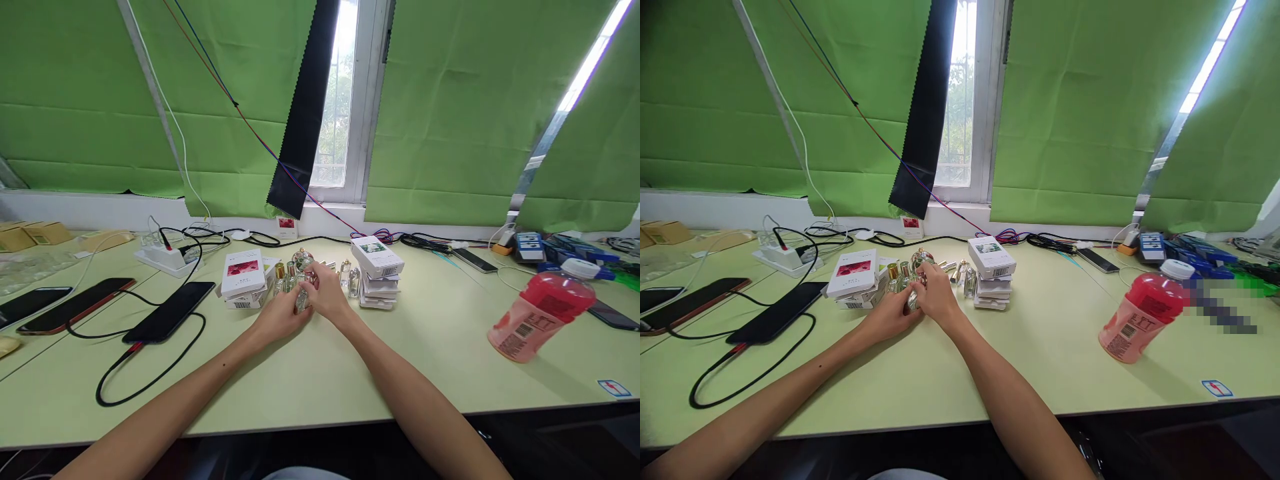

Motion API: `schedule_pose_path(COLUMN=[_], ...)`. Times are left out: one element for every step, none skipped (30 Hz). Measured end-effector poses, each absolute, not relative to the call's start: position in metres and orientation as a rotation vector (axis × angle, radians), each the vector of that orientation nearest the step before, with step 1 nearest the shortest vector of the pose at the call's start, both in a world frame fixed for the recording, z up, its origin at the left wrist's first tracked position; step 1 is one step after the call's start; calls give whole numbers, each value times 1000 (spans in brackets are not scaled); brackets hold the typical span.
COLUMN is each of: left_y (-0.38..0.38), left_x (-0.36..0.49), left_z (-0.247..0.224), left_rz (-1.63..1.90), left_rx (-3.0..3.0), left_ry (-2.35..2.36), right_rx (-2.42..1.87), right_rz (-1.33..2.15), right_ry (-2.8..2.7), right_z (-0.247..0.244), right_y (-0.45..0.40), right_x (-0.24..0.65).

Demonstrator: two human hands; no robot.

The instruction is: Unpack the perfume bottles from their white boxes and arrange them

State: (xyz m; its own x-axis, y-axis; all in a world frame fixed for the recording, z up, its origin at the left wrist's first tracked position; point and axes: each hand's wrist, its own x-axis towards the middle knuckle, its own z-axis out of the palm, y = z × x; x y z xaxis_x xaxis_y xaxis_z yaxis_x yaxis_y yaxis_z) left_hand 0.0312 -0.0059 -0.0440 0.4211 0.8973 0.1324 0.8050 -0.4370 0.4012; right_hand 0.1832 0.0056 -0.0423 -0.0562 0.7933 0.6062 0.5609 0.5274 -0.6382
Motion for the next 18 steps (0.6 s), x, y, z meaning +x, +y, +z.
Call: schedule_pose_path(left_y=[-6, -7, -7, -7, -7, -7, -7, -7, -7, -7, -7, -6, -6, -6, -5, -5, -5, -5], left_x=[31, 31, 31, 31, 31, 31, 31, 31, 31, 31, 31, 31, 31, 31, 31, 31, 31, 30], left_z=[-44, -43, -43, -43, -43, -43, -44, -44, -44, -45, -45, -45, -45, -46, -46, -46, -46, -47], left_rz=[476, 476, 475, 475, 478, 482, 486, 487, 488, 488, 488, 489, 491, 494, 498, 500, 501, 500], left_rx=[2397, 2394, 2394, 2396, 2400, 2405, 2408, 2410, 2410, 2409, 2408, 2407, 2405, 2405, 2406, 2408, 2409, 2410], left_ry=[1481, 1482, 1480, 1477, 1474, 1471, 1469, 1467, 1467, 1469, 1469, 1467, 1467, 1466, 1464, 1461, 1460, 1460], right_rx=[-1143, -1144, -1141, -1139, -1138, -1141, -1148, -1157, -1169, -1181, -1193, -1203, -1214, -1222, -1229, -1236, -1242, -1249], right_rz=[281, 283, 283, 281, 276, 269, 261, 253, 248, 247, 248, 248, 249, 248, 247, 244, 242, 239], right_ry=[-1733, -1729, -1727, -1725, -1726, -1729, -1733, -1737, -1741, -1743, -1744, -1743, -1740, -1736, -1733, -1730, -1727, -1724], right_z=[-43, -43, -43, -44, -44, -44, -44, -44, -44, -43, -42, -42, -41, -40, -39, -38, -37, -37], right_y=[6, 6, 7, 8, 8, 8, 9, 9, 8, 8, 7, 6, 5, 4, 3, 2, 1, 0], right_x=[183, 183, 183, 183, 183, 183, 183, 183, 183, 183, 183, 183, 183, 183, 182, 182, 182, 181])
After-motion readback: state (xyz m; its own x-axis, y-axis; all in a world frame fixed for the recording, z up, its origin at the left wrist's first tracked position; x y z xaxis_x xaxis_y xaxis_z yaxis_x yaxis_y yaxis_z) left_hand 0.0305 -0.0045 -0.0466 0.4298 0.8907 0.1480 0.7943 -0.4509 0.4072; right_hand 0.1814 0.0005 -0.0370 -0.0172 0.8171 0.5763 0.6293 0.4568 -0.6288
